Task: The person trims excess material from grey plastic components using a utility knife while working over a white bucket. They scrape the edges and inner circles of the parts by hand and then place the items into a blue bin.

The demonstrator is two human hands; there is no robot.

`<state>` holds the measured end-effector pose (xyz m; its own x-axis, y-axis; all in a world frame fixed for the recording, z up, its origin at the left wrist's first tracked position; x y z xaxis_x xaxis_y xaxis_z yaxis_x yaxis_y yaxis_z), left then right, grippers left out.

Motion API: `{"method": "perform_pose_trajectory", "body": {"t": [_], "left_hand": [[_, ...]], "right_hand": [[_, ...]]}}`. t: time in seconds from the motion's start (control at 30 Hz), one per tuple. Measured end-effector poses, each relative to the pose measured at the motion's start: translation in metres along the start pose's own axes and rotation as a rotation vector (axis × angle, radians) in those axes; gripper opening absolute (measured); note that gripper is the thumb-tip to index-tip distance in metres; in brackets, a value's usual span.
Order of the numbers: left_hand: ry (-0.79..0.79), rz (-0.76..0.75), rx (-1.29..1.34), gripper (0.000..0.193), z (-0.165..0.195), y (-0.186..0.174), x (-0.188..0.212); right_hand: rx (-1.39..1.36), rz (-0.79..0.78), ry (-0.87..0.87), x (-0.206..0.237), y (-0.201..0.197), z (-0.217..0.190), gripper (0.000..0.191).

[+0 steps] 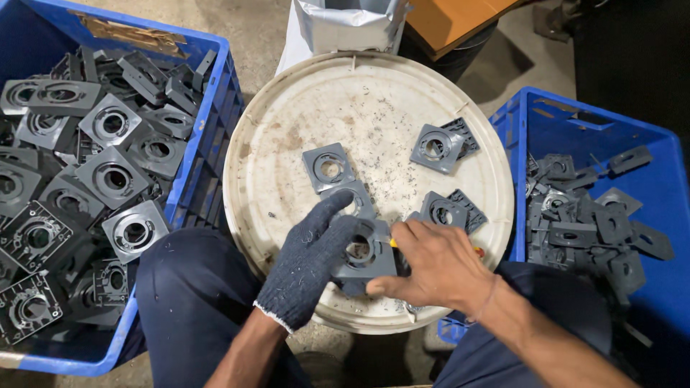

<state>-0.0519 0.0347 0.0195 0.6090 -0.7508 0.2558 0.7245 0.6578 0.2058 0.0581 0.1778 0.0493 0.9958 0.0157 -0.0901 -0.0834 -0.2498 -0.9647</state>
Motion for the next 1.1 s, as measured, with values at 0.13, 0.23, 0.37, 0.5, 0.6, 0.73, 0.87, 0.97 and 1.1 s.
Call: {"method": "perform_pose_trajectory", "body": {"t": [0.13, 0.23, 0.37, 0.5, 0.6, 0.73, 0.87, 0.97, 1.1], "left_hand": [[-0.018, 0.024, -0.031, 0.058, -0.001, -0.002, 0.002], [-0.054, 0.021, -0.087, 0.057, -0.002, -0.004, 0.003], [-0.166, 0.075, -0.151, 0.054, -0.004, -0.009, 0.003], [0.226, 0.327, 0.492, 0.054, 0.024, -0.036, 0.009], [0.497, 0.373, 1.316, 0.055, 0.036, -0.069, 0.028], [0.439, 0.396, 1.240, 0.058, 0.032, -0.087, 0.017], [0.173, 0.350, 0.364, 0.059, 0.000, -0.062, -0.012], [0.457, 0.279, -0.509, 0.073, 0.005, -0.032, -0.016], [0.743, 0.320, -1.048, 0.093, 0.021, 0.001, -0.002]], "right_hand": [[0.053, 0.010, -0.018, 0.001, 0.006, -0.004, 0.079], [0.029, 0.023, -0.059, 0.004, 0.009, -0.006, 0.072], [0.051, 0.085, -0.119, 0.002, 0.005, -0.008, 0.058], [-0.110, 0.268, 0.091, -0.009, -0.010, 0.012, 0.048], [-0.263, 0.250, 0.368, -0.025, 0.001, 0.038, 0.037], [-0.161, 0.099, 0.434, -0.059, 0.042, 0.057, 0.037], [-0.075, -0.130, 0.582, -0.082, 0.084, 0.064, 0.045], [-0.054, -0.187, 0.646, -0.087, 0.083, 0.058, 0.044], [-0.100, 0.004, 0.568, -0.069, 0.046, 0.044, 0.051]]}}
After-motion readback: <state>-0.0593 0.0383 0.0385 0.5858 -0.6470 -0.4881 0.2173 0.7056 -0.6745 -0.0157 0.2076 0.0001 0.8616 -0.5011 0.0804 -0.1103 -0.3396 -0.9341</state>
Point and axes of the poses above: each hand's wrist, its own x-axis away from the middle knuckle, its own y-axis out of the palm, z = x × y, the point moved 5 cm from there along -x, towards the middle knuckle, and after that the axes turned 2 degrees about -z, right-handed, at the moved point
